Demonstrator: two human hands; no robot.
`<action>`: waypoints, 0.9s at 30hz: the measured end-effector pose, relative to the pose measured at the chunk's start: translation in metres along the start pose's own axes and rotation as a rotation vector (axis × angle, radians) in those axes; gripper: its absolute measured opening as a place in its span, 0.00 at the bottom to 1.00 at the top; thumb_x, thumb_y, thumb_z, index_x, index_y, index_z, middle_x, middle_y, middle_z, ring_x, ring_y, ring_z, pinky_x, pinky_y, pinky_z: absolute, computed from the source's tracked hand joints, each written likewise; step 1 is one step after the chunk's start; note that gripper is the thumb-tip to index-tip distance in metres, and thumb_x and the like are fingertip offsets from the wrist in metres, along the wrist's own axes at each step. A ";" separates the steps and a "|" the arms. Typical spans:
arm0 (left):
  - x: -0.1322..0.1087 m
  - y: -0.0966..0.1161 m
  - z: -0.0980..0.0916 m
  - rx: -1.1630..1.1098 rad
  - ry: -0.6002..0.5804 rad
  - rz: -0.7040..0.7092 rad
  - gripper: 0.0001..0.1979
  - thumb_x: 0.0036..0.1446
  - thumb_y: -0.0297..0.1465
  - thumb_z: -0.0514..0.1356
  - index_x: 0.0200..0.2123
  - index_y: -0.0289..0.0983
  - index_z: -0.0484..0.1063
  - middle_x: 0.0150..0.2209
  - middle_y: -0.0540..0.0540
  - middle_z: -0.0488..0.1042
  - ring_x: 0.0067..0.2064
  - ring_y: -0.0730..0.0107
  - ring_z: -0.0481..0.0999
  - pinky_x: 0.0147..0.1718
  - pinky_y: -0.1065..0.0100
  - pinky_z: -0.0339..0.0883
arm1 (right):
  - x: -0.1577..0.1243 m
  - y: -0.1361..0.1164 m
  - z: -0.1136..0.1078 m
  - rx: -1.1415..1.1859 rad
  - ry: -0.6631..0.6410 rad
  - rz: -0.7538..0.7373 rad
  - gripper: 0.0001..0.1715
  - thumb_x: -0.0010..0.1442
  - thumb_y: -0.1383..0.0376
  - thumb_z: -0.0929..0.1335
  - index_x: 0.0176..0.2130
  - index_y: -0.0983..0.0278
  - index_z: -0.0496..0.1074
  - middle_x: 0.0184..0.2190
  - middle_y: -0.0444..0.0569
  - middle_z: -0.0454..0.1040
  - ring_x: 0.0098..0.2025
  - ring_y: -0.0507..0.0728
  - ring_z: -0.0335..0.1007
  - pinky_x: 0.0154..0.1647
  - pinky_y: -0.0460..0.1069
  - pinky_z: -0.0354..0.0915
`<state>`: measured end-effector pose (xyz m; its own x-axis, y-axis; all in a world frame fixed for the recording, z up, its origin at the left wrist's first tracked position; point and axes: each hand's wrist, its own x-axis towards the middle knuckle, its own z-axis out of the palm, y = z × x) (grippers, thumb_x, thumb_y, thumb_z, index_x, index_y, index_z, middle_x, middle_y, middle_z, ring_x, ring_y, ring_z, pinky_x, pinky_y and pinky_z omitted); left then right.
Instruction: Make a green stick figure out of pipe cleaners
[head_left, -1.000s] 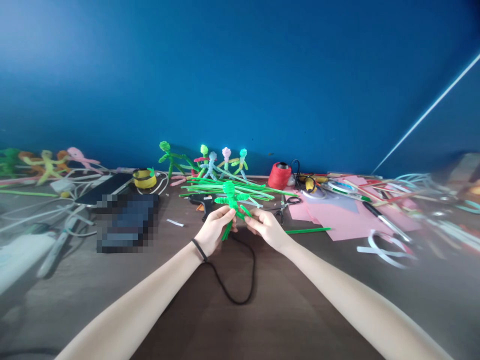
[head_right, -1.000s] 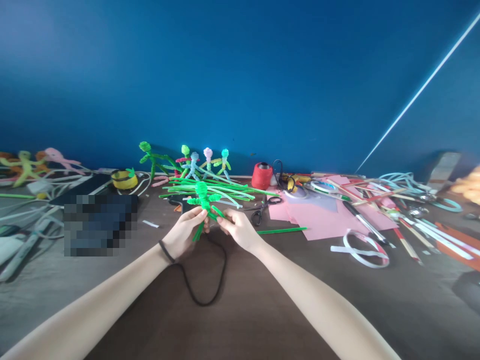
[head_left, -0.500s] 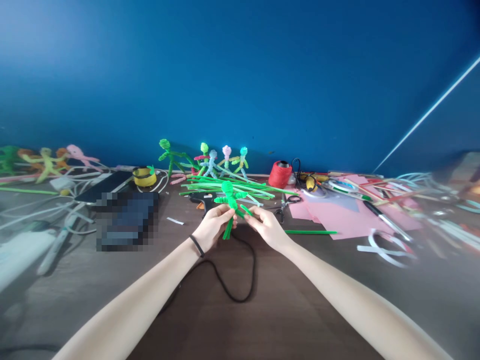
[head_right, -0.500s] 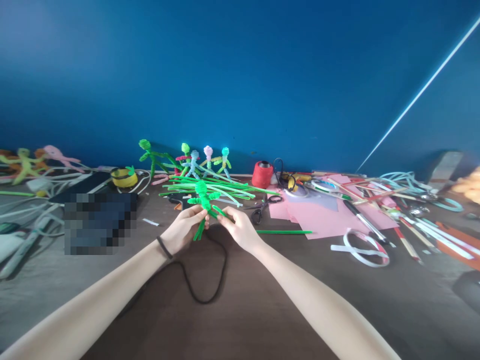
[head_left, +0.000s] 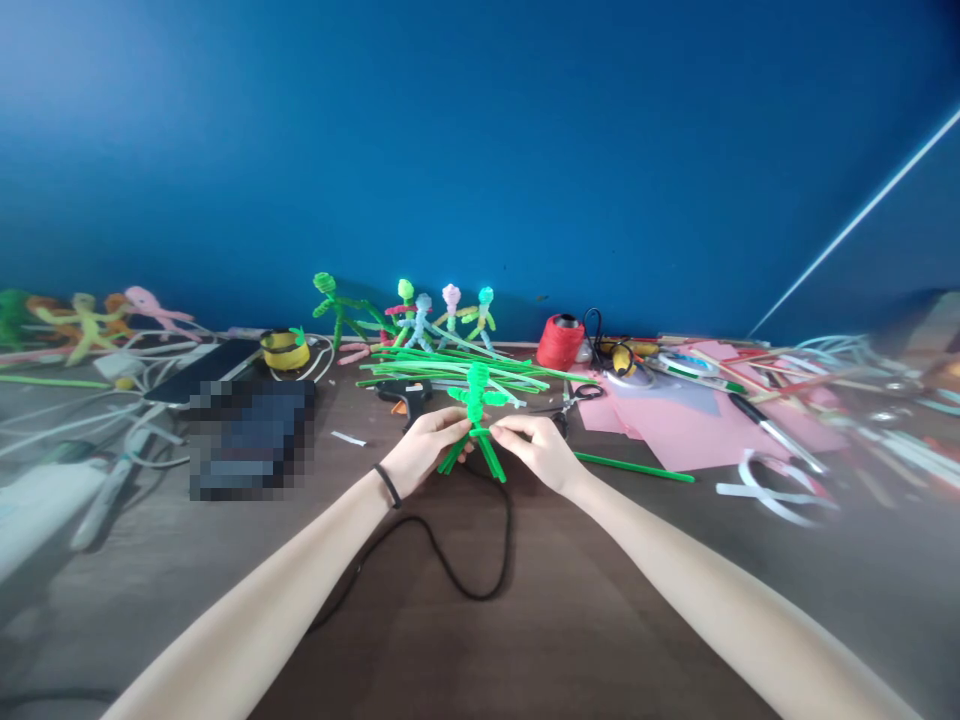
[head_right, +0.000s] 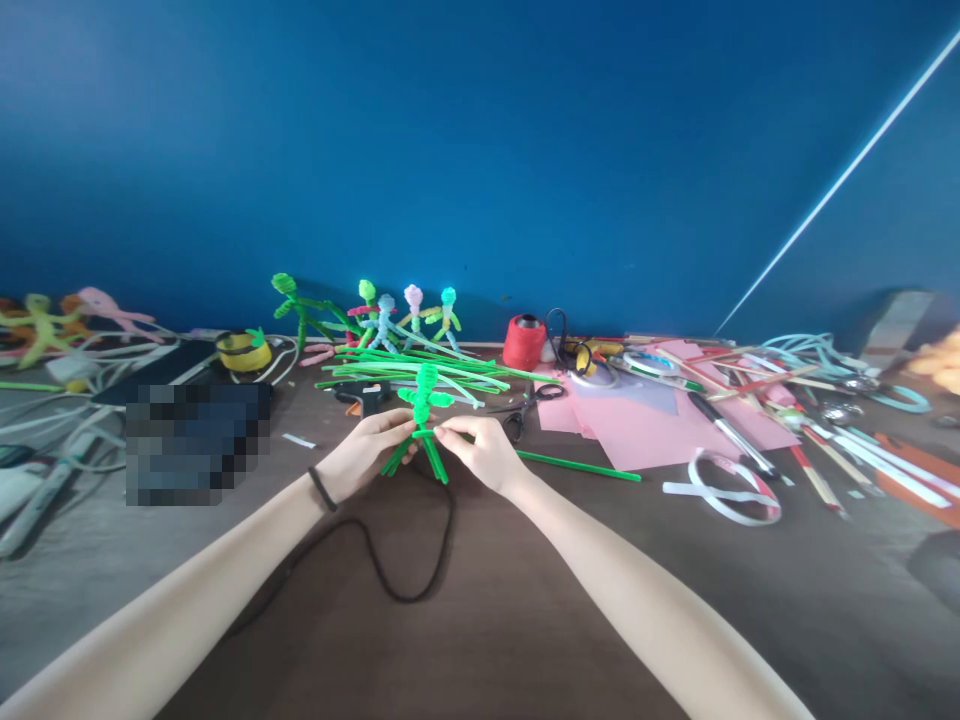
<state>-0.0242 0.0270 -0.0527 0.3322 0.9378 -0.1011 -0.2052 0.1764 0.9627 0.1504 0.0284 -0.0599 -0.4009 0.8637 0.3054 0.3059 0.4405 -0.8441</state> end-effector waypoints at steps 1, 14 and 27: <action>0.000 0.000 0.001 0.007 -0.003 -0.002 0.12 0.44 0.32 0.61 0.33 0.32 0.71 0.24 0.48 0.68 0.23 0.78 0.66 0.22 0.75 0.59 | 0.000 0.000 0.000 -0.001 0.011 -0.009 0.16 0.56 0.58 0.61 0.29 0.66 0.70 0.27 0.44 0.70 0.31 0.52 0.63 0.35 0.45 0.57; 0.000 -0.001 0.000 0.239 -0.039 0.032 0.10 0.47 0.35 0.59 0.30 0.34 0.66 0.22 0.52 0.66 0.22 0.80 0.64 0.20 0.76 0.57 | 0.001 -0.002 0.001 0.016 0.176 -0.004 0.12 0.52 0.59 0.64 0.26 0.66 0.68 0.24 0.43 0.69 0.29 0.50 0.64 0.31 0.44 0.58; 0.000 0.001 0.003 0.398 -0.004 0.052 0.07 0.48 0.33 0.56 0.27 0.33 0.67 0.23 0.49 0.70 0.22 0.80 0.65 0.19 0.76 0.58 | 0.002 0.006 0.003 0.050 0.213 0.010 0.12 0.51 0.59 0.65 0.27 0.66 0.69 0.27 0.46 0.72 0.32 0.53 0.67 0.36 0.47 0.61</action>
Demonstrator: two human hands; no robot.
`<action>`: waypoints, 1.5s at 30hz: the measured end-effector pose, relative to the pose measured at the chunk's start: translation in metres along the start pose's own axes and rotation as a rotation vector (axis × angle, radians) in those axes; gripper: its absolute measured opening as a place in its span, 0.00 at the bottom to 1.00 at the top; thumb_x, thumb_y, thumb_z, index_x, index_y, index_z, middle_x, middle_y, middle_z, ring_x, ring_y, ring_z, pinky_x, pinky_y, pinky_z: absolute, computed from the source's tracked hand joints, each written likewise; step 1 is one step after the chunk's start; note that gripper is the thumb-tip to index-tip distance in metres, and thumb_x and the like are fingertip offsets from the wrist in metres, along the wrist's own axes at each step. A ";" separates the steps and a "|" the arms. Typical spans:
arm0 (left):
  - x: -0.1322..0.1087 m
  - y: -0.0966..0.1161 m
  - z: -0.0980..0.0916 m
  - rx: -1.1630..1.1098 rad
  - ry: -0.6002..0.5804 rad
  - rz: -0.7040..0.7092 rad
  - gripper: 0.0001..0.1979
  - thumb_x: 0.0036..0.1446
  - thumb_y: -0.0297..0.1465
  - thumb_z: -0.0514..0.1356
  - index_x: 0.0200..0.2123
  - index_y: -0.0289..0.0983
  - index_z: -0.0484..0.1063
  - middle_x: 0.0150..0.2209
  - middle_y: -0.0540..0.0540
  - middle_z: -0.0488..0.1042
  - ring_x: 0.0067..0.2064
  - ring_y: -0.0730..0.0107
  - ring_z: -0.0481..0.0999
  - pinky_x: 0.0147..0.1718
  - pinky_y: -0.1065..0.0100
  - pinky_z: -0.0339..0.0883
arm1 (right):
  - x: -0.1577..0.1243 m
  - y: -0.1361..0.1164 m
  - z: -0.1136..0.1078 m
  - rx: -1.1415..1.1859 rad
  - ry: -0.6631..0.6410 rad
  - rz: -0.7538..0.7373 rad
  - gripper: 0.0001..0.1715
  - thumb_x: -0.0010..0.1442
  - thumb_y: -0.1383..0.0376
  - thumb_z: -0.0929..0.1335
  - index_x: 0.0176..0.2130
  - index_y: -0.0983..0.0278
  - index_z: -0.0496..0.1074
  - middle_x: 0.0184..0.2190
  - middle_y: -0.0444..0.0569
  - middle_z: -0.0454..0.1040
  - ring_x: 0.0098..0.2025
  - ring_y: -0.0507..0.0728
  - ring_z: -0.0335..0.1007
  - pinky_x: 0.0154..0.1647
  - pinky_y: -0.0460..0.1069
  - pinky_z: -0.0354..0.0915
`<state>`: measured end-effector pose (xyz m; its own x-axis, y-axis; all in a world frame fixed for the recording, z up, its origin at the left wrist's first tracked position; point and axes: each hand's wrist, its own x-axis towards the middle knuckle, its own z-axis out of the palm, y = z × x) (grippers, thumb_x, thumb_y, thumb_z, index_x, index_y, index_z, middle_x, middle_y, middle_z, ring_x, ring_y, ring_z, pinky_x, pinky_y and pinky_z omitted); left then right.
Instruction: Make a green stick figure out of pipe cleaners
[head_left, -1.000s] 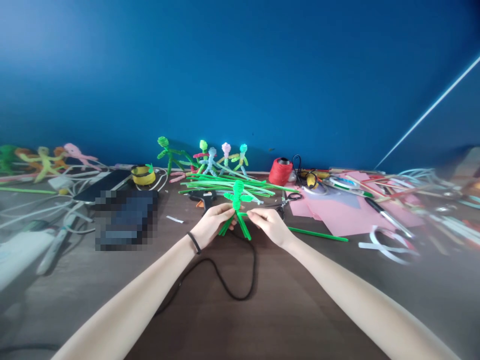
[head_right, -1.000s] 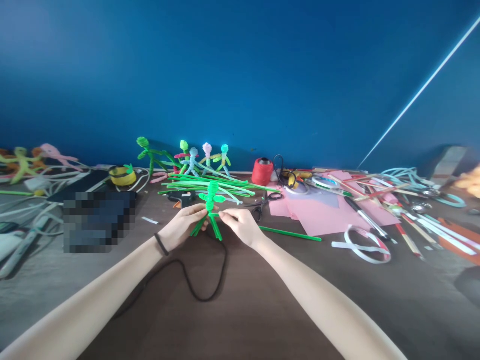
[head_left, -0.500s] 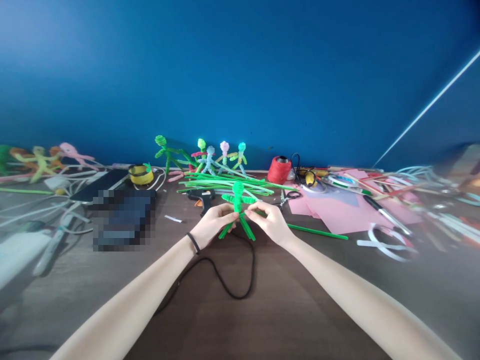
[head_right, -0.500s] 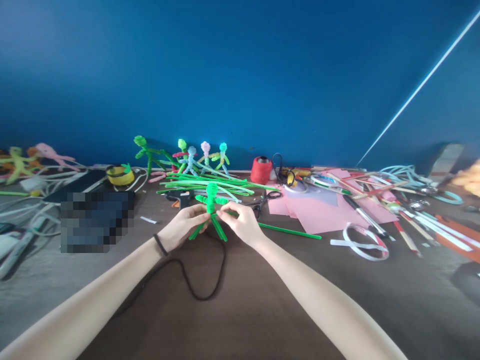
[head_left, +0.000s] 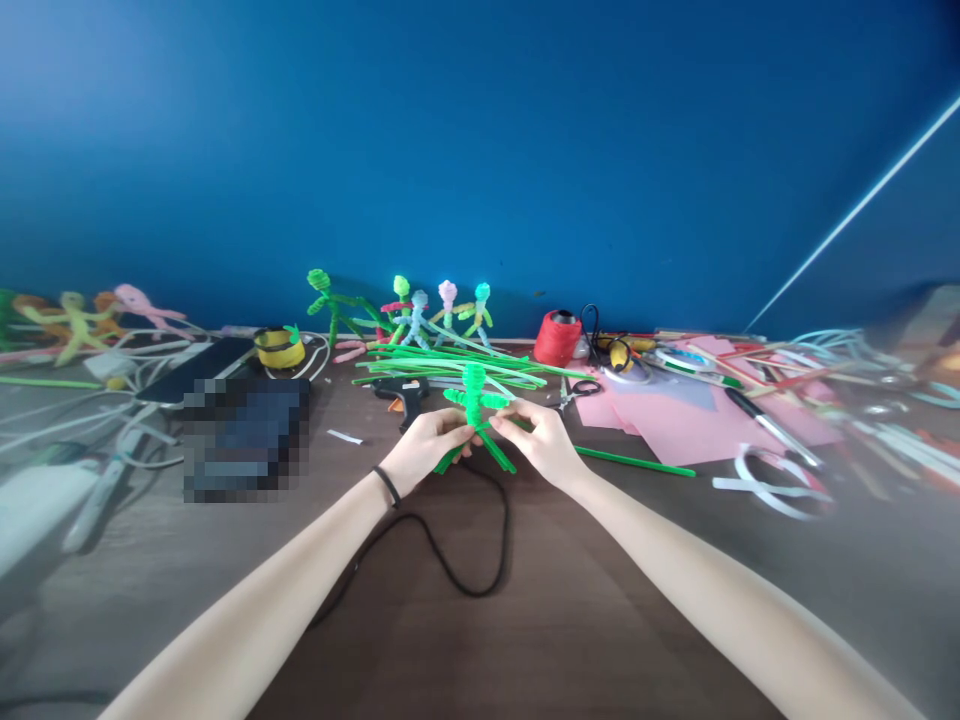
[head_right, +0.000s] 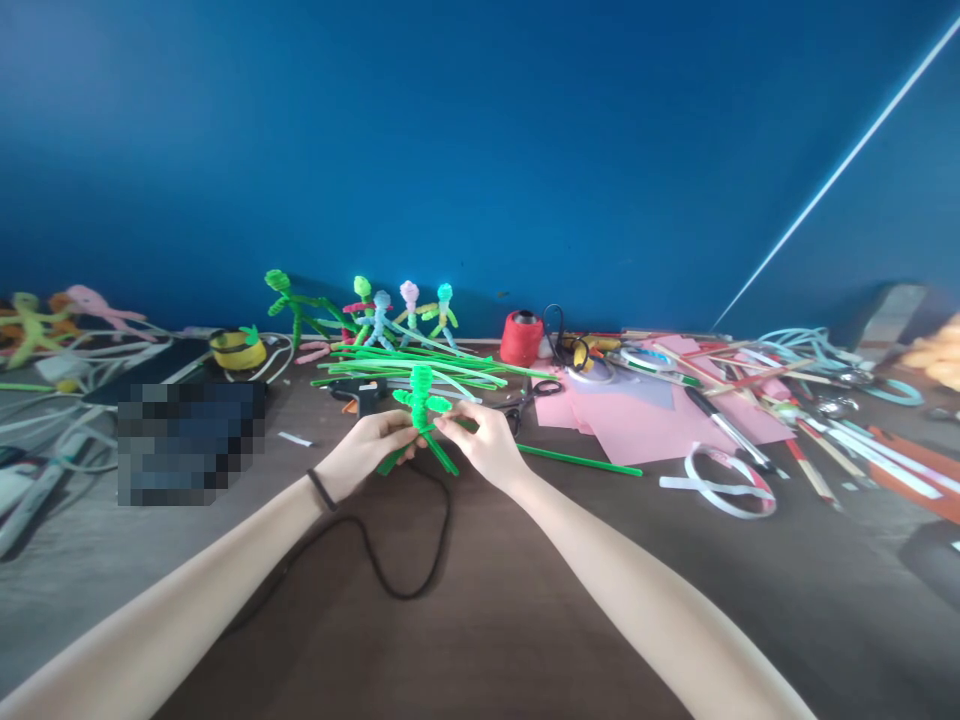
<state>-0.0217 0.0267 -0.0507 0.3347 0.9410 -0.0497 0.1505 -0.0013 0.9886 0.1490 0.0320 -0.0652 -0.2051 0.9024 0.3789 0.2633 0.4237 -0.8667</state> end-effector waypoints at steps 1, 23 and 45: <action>0.000 0.000 0.000 0.010 0.004 0.001 0.06 0.48 0.31 0.56 0.26 0.33 0.67 0.23 0.49 0.70 0.22 0.79 0.66 0.20 0.76 0.58 | 0.000 0.001 0.000 -0.001 -0.007 0.000 0.12 0.51 0.59 0.65 0.28 0.66 0.69 0.27 0.46 0.72 0.32 0.54 0.67 0.37 0.48 0.61; -0.004 0.003 0.013 -0.167 0.053 0.023 0.09 0.51 0.30 0.53 0.21 0.34 0.62 0.17 0.52 0.66 0.18 0.80 0.65 0.18 0.76 0.58 | -0.001 0.002 0.001 -0.159 -0.133 -0.106 0.15 0.57 0.62 0.60 0.30 0.67 0.72 0.26 0.46 0.72 0.29 0.51 0.66 0.34 0.45 0.60; -0.003 -0.001 0.016 -0.306 0.139 0.009 0.10 0.48 0.35 0.56 0.22 0.35 0.62 0.16 0.54 0.63 0.18 0.80 0.63 0.19 0.76 0.56 | -0.007 -0.001 0.004 -0.650 -0.225 -0.213 0.20 0.62 0.63 0.53 0.50 0.62 0.63 0.37 0.49 0.73 0.38 0.54 0.69 0.37 0.45 0.61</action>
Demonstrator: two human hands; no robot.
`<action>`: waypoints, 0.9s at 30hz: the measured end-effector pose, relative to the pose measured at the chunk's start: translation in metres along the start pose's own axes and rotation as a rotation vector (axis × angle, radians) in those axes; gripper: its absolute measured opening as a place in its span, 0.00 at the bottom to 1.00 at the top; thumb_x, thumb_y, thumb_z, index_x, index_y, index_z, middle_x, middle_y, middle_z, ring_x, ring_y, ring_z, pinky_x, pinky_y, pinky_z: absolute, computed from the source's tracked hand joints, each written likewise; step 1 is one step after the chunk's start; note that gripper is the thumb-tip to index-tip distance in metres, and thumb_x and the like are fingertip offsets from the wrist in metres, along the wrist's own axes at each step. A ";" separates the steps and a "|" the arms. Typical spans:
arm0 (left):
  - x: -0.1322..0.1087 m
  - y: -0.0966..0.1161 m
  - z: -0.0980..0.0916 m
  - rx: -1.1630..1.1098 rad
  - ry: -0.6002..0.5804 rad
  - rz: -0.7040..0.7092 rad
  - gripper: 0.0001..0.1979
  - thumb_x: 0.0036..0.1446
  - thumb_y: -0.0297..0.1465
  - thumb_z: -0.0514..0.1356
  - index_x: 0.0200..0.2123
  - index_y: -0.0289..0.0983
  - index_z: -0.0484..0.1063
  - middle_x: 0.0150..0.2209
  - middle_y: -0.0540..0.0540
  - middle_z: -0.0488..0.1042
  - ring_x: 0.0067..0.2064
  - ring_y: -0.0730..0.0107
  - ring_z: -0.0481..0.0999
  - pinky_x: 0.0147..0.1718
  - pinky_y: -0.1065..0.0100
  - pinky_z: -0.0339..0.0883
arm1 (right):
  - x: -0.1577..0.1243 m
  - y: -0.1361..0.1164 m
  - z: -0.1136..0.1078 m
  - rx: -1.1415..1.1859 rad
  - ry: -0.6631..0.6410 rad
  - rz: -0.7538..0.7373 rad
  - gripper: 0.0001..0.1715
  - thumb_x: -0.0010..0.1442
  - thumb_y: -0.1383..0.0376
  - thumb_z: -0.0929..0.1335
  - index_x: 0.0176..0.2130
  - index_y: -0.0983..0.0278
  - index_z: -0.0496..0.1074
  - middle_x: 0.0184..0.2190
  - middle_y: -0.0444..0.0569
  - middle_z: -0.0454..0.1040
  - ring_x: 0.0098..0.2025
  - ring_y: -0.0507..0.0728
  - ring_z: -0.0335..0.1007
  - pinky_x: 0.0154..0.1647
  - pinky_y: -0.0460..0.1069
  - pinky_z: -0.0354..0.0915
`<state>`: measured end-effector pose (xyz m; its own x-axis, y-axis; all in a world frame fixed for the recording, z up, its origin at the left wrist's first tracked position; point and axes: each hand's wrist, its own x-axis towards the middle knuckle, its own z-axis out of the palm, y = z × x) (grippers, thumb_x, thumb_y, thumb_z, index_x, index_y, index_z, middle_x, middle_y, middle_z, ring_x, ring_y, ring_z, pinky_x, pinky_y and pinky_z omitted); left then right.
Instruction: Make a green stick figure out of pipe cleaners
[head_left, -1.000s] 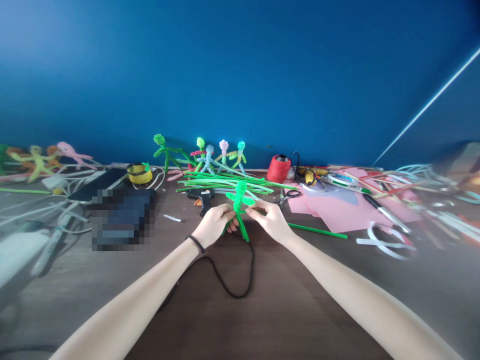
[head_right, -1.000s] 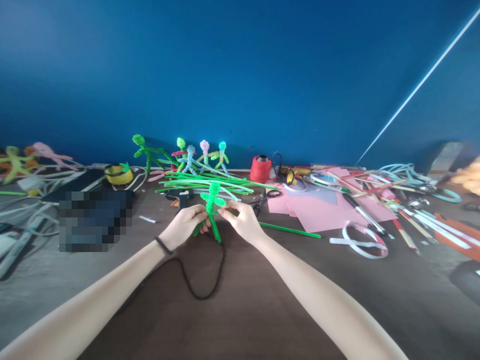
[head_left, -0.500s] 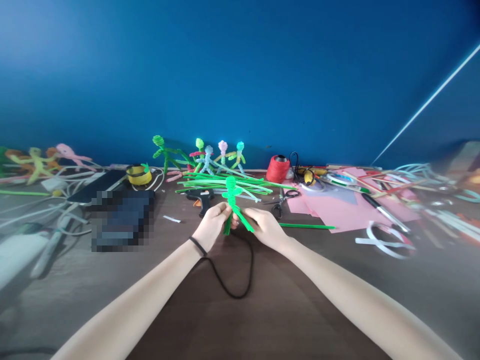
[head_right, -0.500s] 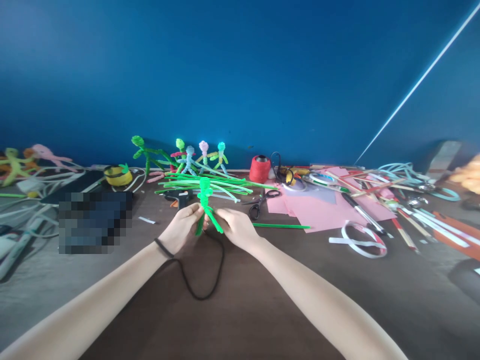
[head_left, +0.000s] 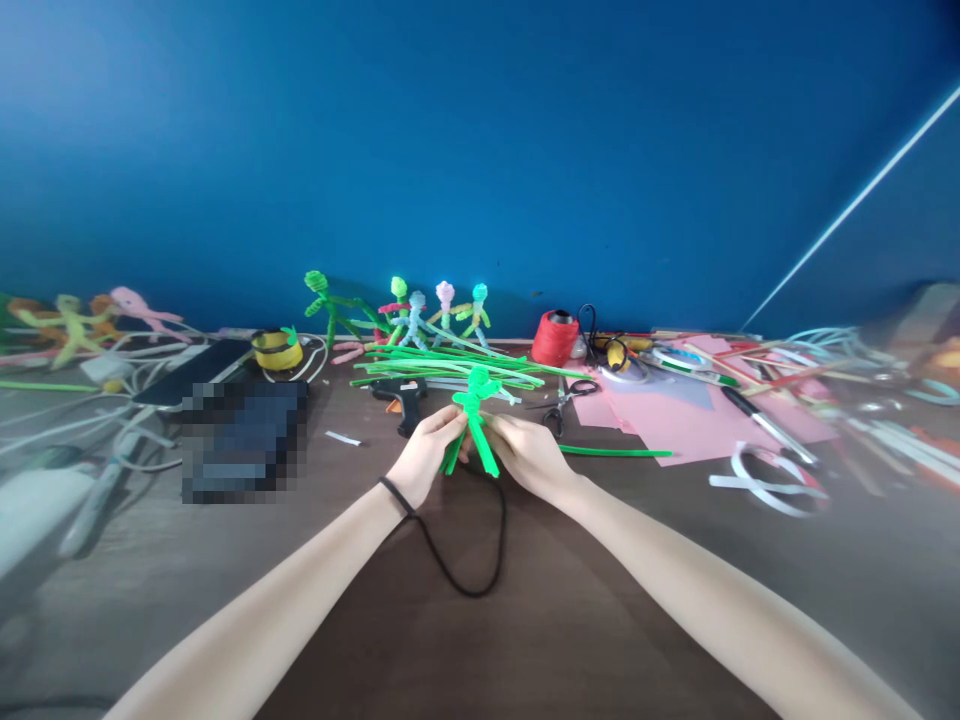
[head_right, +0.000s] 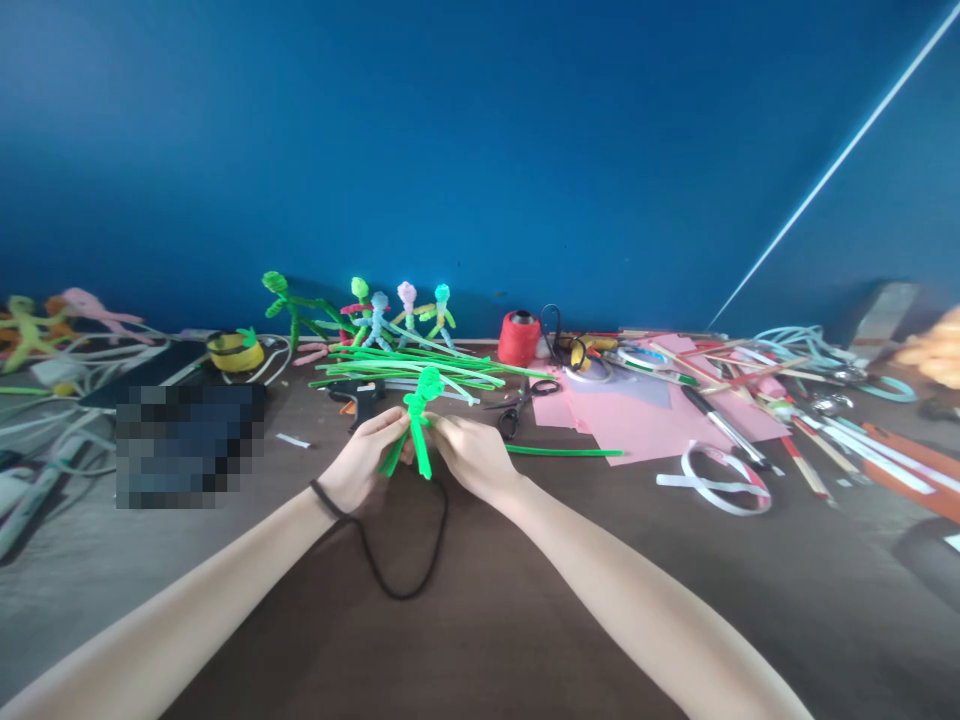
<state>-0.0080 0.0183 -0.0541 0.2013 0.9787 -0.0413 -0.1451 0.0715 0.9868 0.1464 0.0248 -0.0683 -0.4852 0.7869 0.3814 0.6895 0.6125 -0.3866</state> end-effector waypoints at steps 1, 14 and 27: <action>0.000 0.000 0.001 -0.030 -0.009 -0.001 0.09 0.48 0.34 0.56 0.22 0.35 0.62 0.16 0.54 0.62 0.19 0.80 0.62 0.20 0.76 0.57 | 0.000 -0.002 0.000 -0.058 -0.029 0.006 0.21 0.62 0.63 0.53 0.51 0.63 0.61 0.38 0.50 0.72 0.39 0.54 0.69 0.36 0.45 0.61; 0.002 0.003 0.006 -0.537 0.106 -0.231 0.06 0.50 0.24 0.53 0.23 0.34 0.62 0.22 0.50 0.66 0.22 0.82 0.66 0.24 0.78 0.62 | -0.003 -0.023 0.007 -0.357 -0.116 0.099 0.23 0.57 0.70 0.55 0.53 0.68 0.57 0.38 0.55 0.72 0.33 0.57 0.71 0.27 0.47 0.62; 0.001 0.004 0.004 -0.445 0.142 -0.134 0.08 0.49 0.26 0.53 0.19 0.33 0.62 0.18 0.52 0.62 0.20 0.82 0.61 0.21 0.77 0.57 | -0.005 -0.017 0.004 -0.428 -0.033 -0.016 0.18 0.59 0.71 0.54 0.45 0.65 0.66 0.31 0.51 0.71 0.28 0.52 0.67 0.24 0.45 0.54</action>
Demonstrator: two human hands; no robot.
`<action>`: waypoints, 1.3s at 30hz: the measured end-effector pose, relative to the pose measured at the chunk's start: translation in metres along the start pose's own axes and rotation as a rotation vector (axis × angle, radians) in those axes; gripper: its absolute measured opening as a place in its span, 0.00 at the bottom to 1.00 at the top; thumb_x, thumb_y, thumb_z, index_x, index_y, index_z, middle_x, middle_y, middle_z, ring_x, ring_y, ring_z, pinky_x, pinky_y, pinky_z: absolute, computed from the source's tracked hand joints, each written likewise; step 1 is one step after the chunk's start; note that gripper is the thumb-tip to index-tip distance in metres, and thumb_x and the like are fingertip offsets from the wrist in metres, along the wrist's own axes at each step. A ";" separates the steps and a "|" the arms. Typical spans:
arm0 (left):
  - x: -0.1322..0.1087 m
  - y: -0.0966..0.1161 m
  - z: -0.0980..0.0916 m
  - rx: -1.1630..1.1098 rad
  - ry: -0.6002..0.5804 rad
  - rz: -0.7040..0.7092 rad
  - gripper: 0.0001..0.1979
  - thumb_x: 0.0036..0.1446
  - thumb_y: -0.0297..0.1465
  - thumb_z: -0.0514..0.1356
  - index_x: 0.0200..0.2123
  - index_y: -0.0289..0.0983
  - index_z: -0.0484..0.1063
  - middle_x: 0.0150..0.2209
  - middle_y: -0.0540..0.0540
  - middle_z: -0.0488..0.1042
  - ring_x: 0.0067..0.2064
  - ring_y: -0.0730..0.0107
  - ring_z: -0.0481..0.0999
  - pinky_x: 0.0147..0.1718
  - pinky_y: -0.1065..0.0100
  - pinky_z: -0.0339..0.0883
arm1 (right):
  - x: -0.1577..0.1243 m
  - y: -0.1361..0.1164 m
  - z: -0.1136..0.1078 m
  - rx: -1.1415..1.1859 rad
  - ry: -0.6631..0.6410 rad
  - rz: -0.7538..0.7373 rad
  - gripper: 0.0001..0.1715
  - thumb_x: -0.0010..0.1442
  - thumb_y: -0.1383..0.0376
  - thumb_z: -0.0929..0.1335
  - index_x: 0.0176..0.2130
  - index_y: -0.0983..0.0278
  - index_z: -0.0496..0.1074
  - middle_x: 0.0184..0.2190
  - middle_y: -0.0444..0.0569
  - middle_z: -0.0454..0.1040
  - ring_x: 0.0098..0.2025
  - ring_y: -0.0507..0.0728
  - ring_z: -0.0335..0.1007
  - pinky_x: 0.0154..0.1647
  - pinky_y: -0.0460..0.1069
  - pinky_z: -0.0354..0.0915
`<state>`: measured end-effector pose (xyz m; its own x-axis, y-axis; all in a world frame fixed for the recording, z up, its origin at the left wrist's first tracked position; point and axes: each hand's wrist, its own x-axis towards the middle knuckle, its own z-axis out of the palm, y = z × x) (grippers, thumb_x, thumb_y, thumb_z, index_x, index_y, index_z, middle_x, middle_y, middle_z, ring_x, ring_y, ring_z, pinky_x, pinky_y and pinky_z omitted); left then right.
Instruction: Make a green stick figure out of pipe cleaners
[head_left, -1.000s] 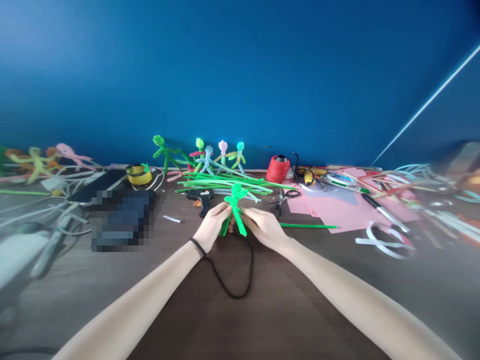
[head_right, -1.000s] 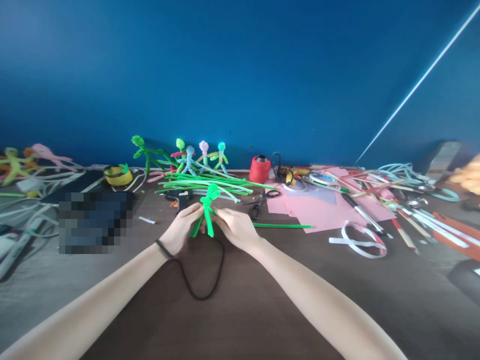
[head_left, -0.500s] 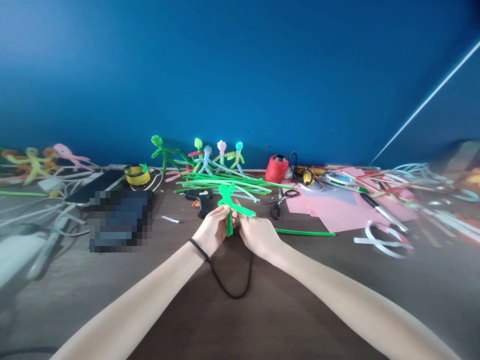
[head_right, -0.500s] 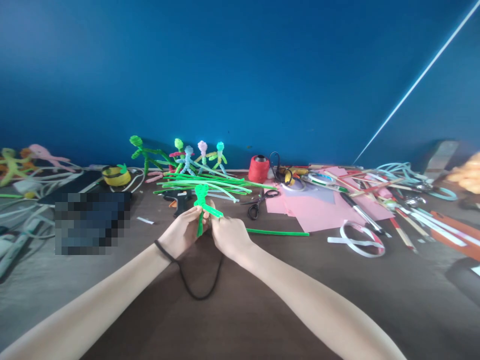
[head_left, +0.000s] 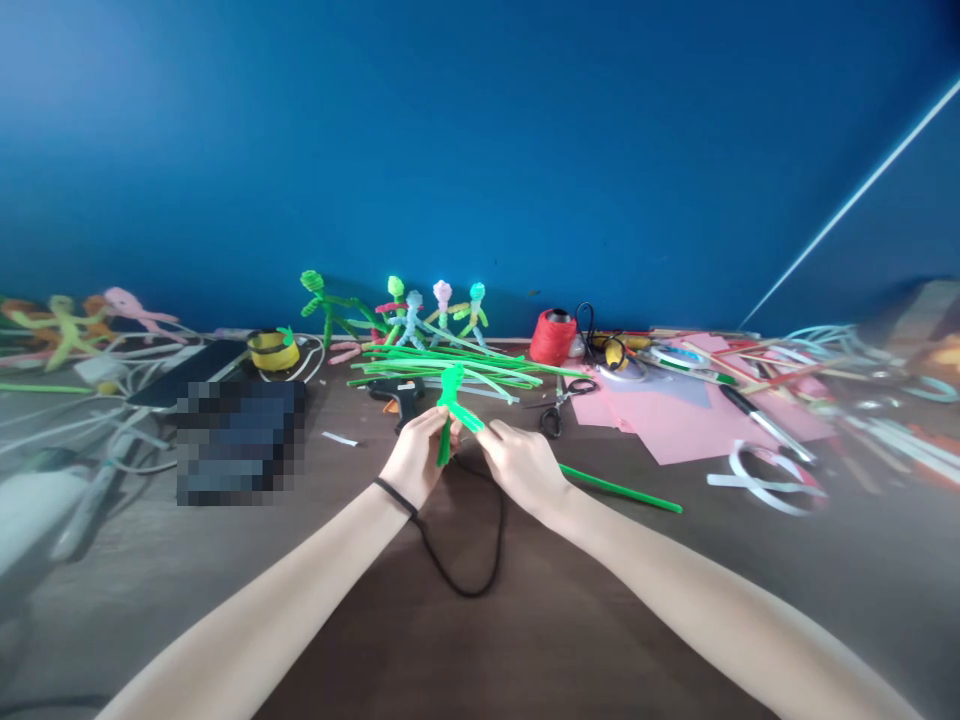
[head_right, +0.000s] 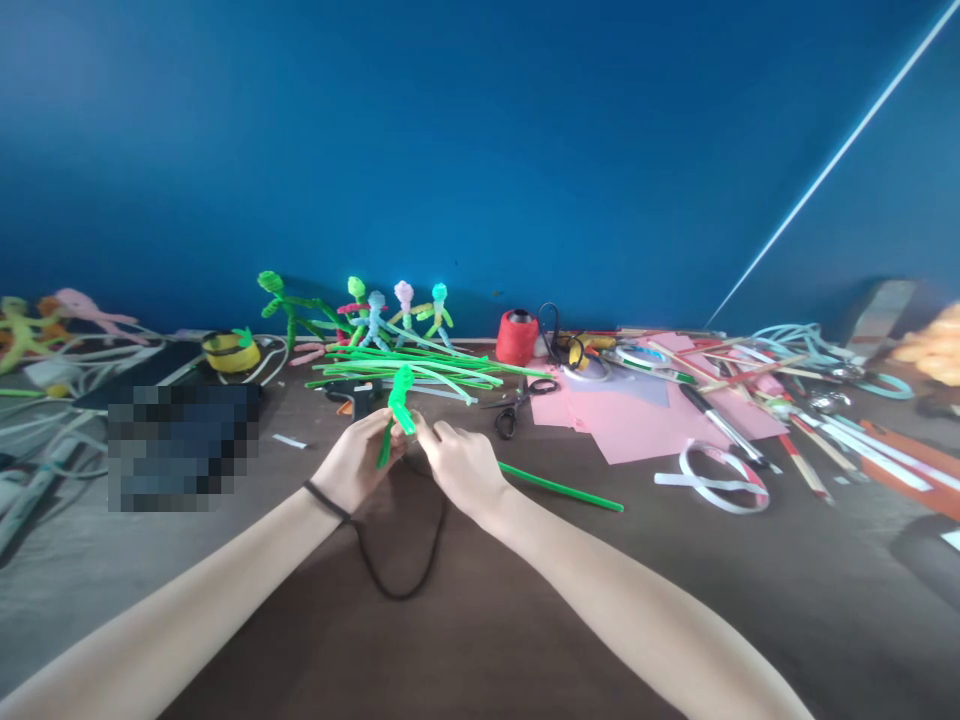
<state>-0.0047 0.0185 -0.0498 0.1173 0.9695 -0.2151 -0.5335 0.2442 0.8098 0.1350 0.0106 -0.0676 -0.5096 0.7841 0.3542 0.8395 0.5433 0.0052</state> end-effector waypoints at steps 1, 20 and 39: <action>-0.001 -0.001 0.000 0.037 -0.025 0.025 0.08 0.48 0.27 0.54 0.19 0.34 0.62 0.18 0.53 0.62 0.20 0.82 0.61 0.22 0.77 0.57 | 0.000 -0.001 0.000 0.001 -0.021 0.007 0.17 0.59 0.71 0.54 0.43 0.65 0.67 0.31 0.52 0.71 0.28 0.53 0.67 0.24 0.45 0.54; -0.010 0.003 -0.001 1.174 0.124 0.652 0.11 0.51 0.29 0.50 0.19 0.38 0.52 0.18 0.54 0.53 0.22 0.75 0.54 0.24 0.72 0.48 | 0.006 -0.009 -0.027 1.439 -0.451 0.236 0.11 0.56 0.65 0.56 0.38 0.66 0.62 0.15 0.37 0.58 0.10 0.44 0.48 0.11 0.41 0.46; -0.003 0.000 -0.008 1.335 -0.012 0.631 0.07 0.50 0.30 0.49 0.22 0.38 0.57 0.20 0.53 0.62 0.24 0.75 0.62 0.25 0.74 0.55 | 0.013 0.010 -0.022 1.291 -0.092 0.363 0.13 0.49 0.61 0.65 0.32 0.69 0.71 0.15 0.39 0.57 0.17 0.45 0.46 0.20 0.44 0.47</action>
<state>-0.0115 0.0149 -0.0537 0.1744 0.9184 0.3551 0.6504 -0.3782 0.6587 0.1407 0.0195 -0.0423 -0.3516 0.9324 0.0836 0.1783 0.1544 -0.9718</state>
